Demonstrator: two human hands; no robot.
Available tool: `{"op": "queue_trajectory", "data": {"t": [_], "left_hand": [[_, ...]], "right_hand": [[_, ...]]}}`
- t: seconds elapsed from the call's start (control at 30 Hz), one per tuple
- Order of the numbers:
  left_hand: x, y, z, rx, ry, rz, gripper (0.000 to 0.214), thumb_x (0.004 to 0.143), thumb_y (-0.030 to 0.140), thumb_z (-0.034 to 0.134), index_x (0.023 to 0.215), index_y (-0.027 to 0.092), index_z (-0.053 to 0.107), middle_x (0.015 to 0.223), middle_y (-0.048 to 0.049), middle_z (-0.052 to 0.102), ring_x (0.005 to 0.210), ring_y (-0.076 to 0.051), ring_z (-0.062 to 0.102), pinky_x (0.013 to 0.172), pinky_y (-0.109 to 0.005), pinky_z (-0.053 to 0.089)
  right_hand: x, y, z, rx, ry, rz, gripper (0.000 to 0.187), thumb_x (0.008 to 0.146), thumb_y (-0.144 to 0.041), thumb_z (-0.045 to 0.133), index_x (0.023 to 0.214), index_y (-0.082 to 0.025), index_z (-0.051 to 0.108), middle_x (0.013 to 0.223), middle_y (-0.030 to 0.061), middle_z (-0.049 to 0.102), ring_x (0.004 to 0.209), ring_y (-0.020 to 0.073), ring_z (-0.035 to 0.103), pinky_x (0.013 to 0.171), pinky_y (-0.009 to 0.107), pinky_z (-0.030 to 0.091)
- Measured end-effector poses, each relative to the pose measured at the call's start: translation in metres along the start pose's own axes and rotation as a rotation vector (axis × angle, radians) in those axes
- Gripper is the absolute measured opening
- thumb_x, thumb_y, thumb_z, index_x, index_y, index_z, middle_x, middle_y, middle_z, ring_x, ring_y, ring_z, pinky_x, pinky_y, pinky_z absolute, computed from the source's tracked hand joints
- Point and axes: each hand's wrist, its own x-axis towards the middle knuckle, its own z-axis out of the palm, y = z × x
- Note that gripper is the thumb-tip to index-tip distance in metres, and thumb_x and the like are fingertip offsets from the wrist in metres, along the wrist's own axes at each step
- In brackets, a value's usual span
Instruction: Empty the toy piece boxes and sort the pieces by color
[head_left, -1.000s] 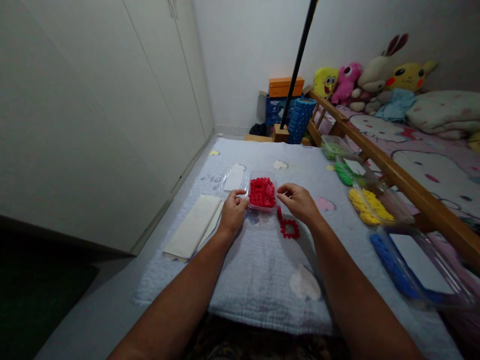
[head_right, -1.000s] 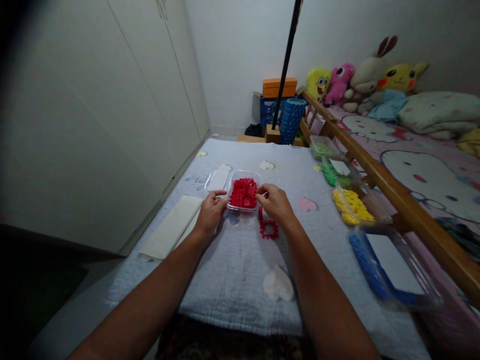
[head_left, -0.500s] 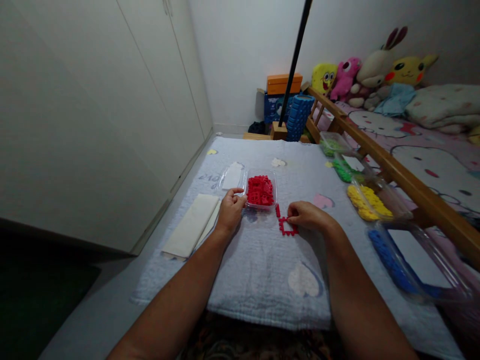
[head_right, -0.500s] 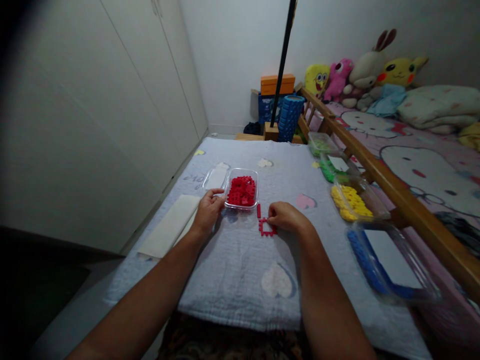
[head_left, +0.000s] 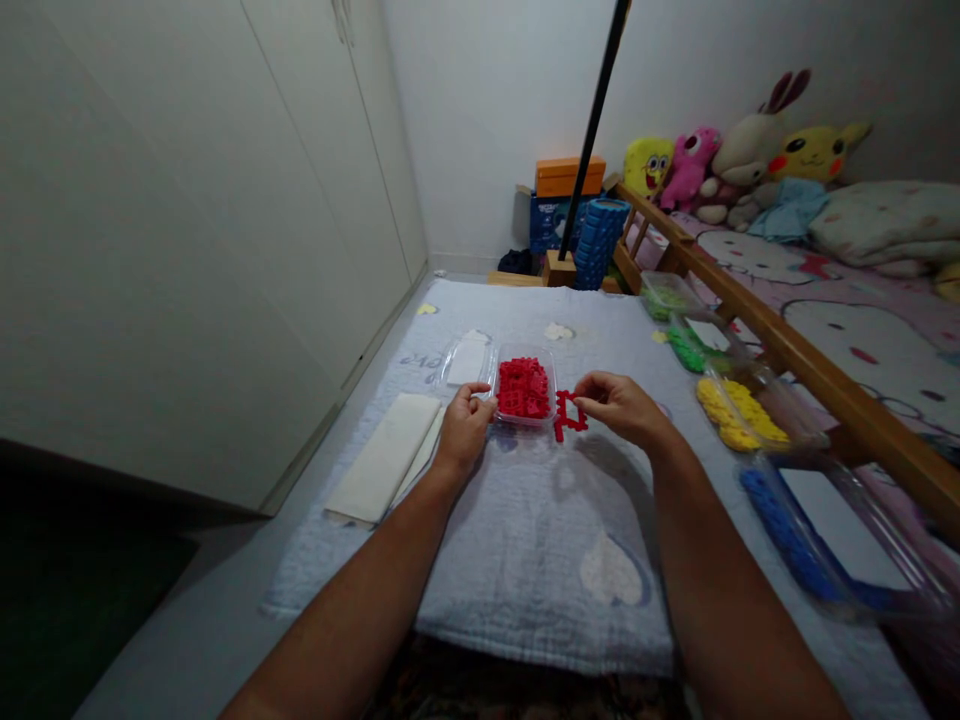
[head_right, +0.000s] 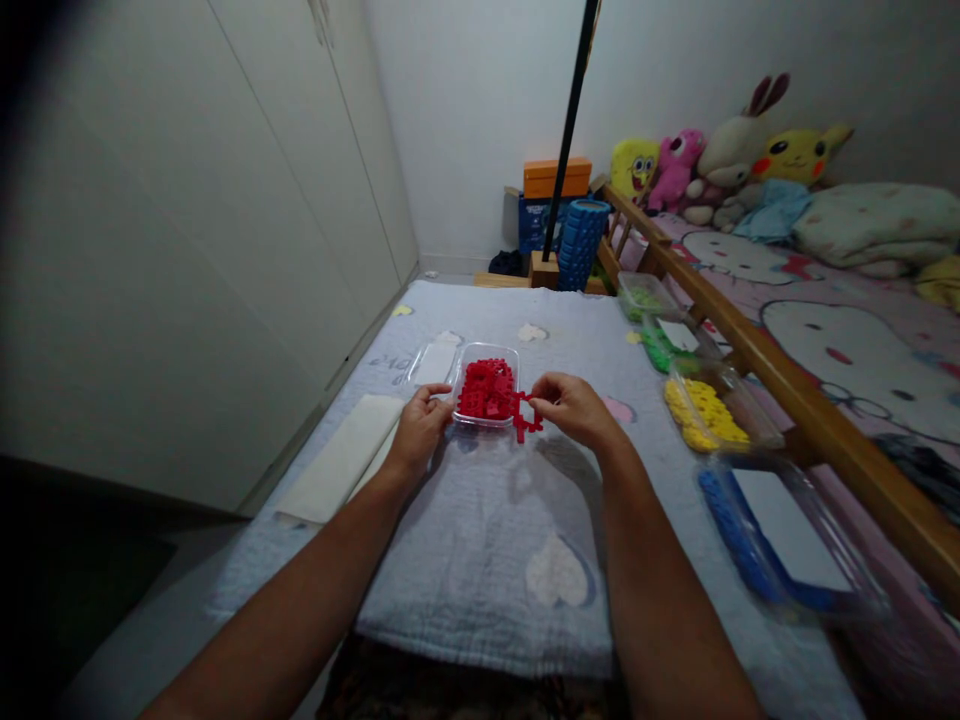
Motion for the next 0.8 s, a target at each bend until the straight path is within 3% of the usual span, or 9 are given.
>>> {"op": "queue_trajectory", "data": {"t": [0.2, 0.33, 0.47, 0.63, 0.8], "left_hand": [[-0.002, 0.004, 0.0, -0.024, -0.025, -0.006, 0.034, 0.074, 0.039, 0.066, 0.102, 0.021, 0.058, 0.055, 0.0098, 0.047, 0.047, -0.009, 0.042, 0.05, -0.021, 0.029], [-0.003, 0.005, 0.0, -0.024, -0.019, -0.007, 0.033, 0.074, 0.039, 0.066, 0.101, 0.02, 0.059, 0.055, 0.0092, 0.048, 0.048, -0.009, 0.043, 0.05, -0.021, 0.029], [-0.001, 0.002, -0.001, -0.032, -0.025, 0.006, 0.034, 0.074, 0.038, 0.067, 0.102, 0.02, 0.059, 0.055, 0.0091, 0.048, 0.049, -0.01, 0.044, 0.051, -0.021, 0.03], [0.0, 0.0, 0.0, -0.038, -0.025, 0.015, 0.035, 0.075, 0.037, 0.067, 0.103, 0.019, 0.058, 0.055, 0.0094, 0.049, 0.049, -0.009, 0.043, 0.051, -0.02, 0.031], [-0.001, 0.002, 0.0, -0.029, -0.027, 0.013, 0.033, 0.076, 0.038, 0.066, 0.102, 0.019, 0.058, 0.055, 0.0101, 0.047, 0.047, -0.008, 0.039, 0.05, -0.02, 0.029]], "right_hand": [[0.033, -0.019, 0.02, -0.152, 0.101, -0.086, 0.007, 0.078, -0.023, 0.06, 0.077, -0.019, 0.065, 0.072, 0.0008, 0.066, 0.066, 0.0142, 0.057, 0.064, 0.027, 0.042], [0.046, -0.019, 0.032, -0.272, 0.153, -0.108, 0.009, 0.078, -0.017, 0.062, 0.083, -0.018, 0.069, 0.085, 0.004, 0.068, 0.074, 0.0152, 0.058, 0.073, 0.028, 0.045], [0.046, -0.013, 0.042, -0.341, 0.21, -0.145, 0.015, 0.081, -0.018, 0.064, 0.094, -0.017, 0.072, 0.095, 0.0075, 0.066, 0.081, 0.0172, 0.059, 0.079, 0.031, 0.047], [0.038, -0.009, 0.051, -0.412, 0.166, -0.23, 0.012, 0.082, -0.021, 0.069, 0.092, -0.019, 0.074, 0.094, 0.0073, 0.064, 0.092, 0.0209, 0.059, 0.089, 0.035, 0.045], [0.037, -0.007, 0.053, -0.563, 0.168, -0.192, 0.01, 0.083, -0.018, 0.064, 0.086, -0.019, 0.074, 0.098, 0.0104, 0.065, 0.097, 0.0248, 0.057, 0.093, 0.039, 0.042]]}}
